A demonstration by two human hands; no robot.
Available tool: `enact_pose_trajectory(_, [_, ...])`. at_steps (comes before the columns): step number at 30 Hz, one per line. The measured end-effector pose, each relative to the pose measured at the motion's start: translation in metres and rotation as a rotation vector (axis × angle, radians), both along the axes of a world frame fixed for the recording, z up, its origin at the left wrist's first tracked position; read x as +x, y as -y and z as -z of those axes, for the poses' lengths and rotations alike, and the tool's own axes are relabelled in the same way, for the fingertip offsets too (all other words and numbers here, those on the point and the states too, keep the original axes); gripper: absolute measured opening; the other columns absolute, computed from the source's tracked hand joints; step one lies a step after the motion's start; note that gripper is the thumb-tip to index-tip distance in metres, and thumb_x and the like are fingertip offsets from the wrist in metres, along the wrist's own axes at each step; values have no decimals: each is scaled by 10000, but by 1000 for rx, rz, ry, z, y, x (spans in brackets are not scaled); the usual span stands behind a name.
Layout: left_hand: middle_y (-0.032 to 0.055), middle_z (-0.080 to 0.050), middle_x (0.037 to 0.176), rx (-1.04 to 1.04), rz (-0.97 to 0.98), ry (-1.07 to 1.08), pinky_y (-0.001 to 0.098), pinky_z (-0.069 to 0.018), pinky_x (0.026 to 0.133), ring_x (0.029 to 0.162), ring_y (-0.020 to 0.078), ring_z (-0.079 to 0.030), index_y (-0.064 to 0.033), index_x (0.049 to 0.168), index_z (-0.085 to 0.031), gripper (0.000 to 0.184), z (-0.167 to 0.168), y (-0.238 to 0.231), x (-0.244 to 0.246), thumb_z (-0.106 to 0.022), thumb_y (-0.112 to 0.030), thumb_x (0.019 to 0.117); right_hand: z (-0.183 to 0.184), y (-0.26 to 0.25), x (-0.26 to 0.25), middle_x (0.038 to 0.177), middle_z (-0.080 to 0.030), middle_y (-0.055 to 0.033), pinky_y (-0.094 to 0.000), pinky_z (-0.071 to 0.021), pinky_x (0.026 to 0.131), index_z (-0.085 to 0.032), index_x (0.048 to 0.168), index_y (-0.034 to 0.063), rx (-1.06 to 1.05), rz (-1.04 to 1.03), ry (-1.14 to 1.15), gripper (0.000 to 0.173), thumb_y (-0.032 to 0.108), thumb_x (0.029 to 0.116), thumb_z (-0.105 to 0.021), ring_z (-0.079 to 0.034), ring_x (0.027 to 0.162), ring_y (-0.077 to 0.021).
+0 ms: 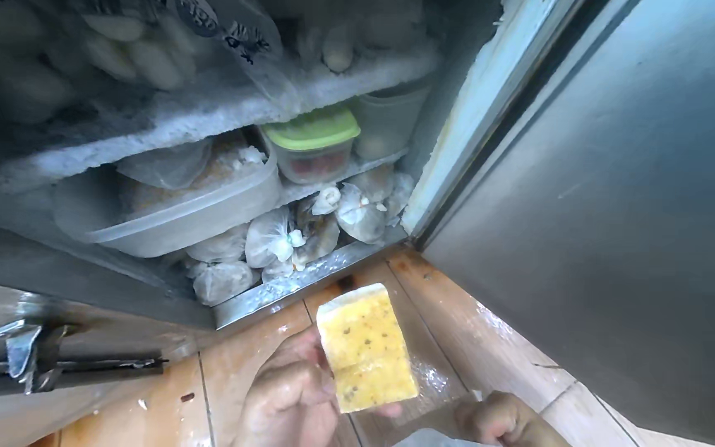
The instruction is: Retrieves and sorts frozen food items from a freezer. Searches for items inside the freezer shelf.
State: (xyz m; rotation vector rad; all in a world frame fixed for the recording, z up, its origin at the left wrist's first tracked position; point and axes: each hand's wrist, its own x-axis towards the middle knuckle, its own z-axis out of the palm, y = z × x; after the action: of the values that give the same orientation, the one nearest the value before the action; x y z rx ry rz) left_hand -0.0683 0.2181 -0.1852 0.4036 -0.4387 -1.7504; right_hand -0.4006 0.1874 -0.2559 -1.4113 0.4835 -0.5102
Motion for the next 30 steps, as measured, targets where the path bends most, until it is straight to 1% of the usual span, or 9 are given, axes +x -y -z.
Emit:
enact_pose_trajectory(6, [253, -675, 1222, 29, -35, 59, 651, -563, 906, 1126, 400, -683, 3, 1233, -655, 365, 1, 0, -2, -610, -122, 893, -1, 1, 0, 760, -657, -24, -316, -522, 709, -616, 701, 69, -12, 9, 20, 242, 134, 926, -680, -635, 785, -97])
enact_pose_trajectory(9, [250, -718, 1094, 216, -83, 297, 562, -642, 756, 939, 362, -748, -13, 1194, -677, 310, 8, 4, -4, -618, -204, 957, -2, 0, -4, 766, -657, 2, -290, -530, 712, -624, 705, 99, -7, 44, 22, 231, 157, 914, -705, -634, 789, -79])
enact_pose_trajectory(15, [218, -734, 987, 625, 118, 760, 483, -634, 622, 790, 338, -740, -18, 1203, -669, 259, 93, 19, 2, -493, -121, 1042, -14, -2, -9, 763, -634, 21, -288, -509, 732, -614, 702, 116, 16, 61, 41, 255, 184, 940, -673, -617, 813, -72])
enact_pose_trajectory(17, [204, -732, 1016, 688, 203, 865, 485, -629, 677, 846, 329, -737, -35, 1231, -654, 265, 122, 17, 7, -528, -121, 1015, -17, -1, -10, 771, -639, 22, -289, -514, 749, -621, 713, 115, 8, 54, 54, 247, 186, 944, -672, -621, 827, -69])
enact_pose_trajectory(21, [194, -700, 1176, 720, 200, 1512, 594, -527, 957, 1113, 355, -665, -30, 1317, -627, 458, 158, 14, 29, -759, -168, 901, -20, 2, -14, 781, -649, 23, -287, -518, 764, -628, 716, 118, -11, 70, 54, 234, 185, 935, -677, -627, 844, -67])
enact_pose_trajectory(23, [174, -708, 1128, 646, 24, 1545, 556, -553, 911, 1035, 321, -685, -14, 1267, -645, 385, 137, 18, 27, -750, -102, 907, -20, 1, -17, 760, -639, 21, -287, -511, 743, -627, 710, 115, -4, 86, 50, 232, 179, 930, -670, -622, 817, -69])
enact_pose_trajectory(26, [101, -748, 937, 316, -170, 1382, 413, -599, 693, 783, 228, -712, -59, 1022, -703, 139, 71, 9, 14, -691, 15, 904, -18, 3, -19, 742, -637, 16, -286, -513, 730, -628, 701, 109, 2, 97, 26, 237, 172, 925, -674, -623, 800, -71])
enact_pose_trajectory(28, [66, -748, 850, -84, -36, 1176, 334, -625, 626, 693, 180, -713, -125, 939, -735, 84, 24, -8, 11, -678, -90, 887, -16, 5, -19, 747, -643, 8, -294, -520, 739, -632, 704, 106, 4, 99, 32, 232, 162, 925, -676, -628, 808, -78])
enact_pose_trajectory(30, [24, -756, 877, -446, 277, 1090, 265, -628, 672, 740, 94, -716, -111, 970, -755, 113, -18, -19, 1, -652, -157, 980, -14, 7, -19, 744, -641, 21, -283, -514, 739, -639, 706, 118, 7, 101, 38, 223, 169, 919, -679, -625, 807, -65])
